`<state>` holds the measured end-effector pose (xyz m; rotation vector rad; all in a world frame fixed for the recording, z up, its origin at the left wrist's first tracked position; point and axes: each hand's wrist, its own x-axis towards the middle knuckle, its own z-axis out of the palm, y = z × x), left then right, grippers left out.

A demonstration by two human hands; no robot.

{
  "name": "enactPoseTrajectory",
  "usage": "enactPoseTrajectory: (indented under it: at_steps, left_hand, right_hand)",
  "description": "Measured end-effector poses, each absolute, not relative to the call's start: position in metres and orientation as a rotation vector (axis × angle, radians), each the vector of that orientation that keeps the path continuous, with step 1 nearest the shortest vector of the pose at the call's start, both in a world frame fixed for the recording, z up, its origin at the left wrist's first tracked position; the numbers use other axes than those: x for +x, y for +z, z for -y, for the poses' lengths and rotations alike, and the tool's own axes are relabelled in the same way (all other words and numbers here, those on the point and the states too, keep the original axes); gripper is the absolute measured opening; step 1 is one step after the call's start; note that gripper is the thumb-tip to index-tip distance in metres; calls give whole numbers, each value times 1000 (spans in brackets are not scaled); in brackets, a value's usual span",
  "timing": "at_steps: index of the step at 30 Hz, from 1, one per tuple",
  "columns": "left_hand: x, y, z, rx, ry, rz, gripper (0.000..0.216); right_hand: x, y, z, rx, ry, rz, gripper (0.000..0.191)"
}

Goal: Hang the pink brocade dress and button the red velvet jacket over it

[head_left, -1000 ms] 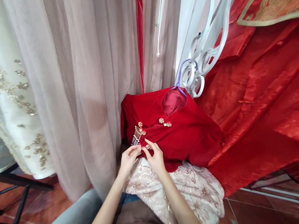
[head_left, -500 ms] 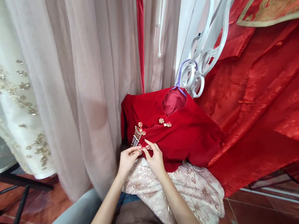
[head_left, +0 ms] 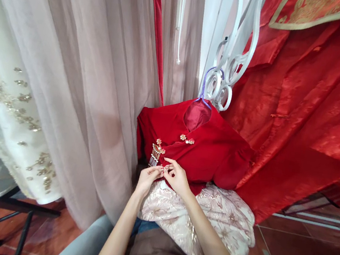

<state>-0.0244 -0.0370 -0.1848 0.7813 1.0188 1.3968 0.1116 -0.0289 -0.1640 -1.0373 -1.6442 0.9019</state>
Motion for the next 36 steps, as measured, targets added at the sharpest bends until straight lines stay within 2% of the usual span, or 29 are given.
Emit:
enactPoseTrajectory:
  at_steps: [11,24,36]
  left_hand:
    - [-19,-172,36,764,1343,-967,30]
    - [-2,-168,50,798,1395,-1234,39]
    - [-10,-162,52,757,1233,-1082,39]
  right_hand:
    - [110,-162,32,-1035,971,1536,46]
    - [112,-165,37,-942,1065,1485,46]
    - [121,-167,47,-950,1069,1554,46]
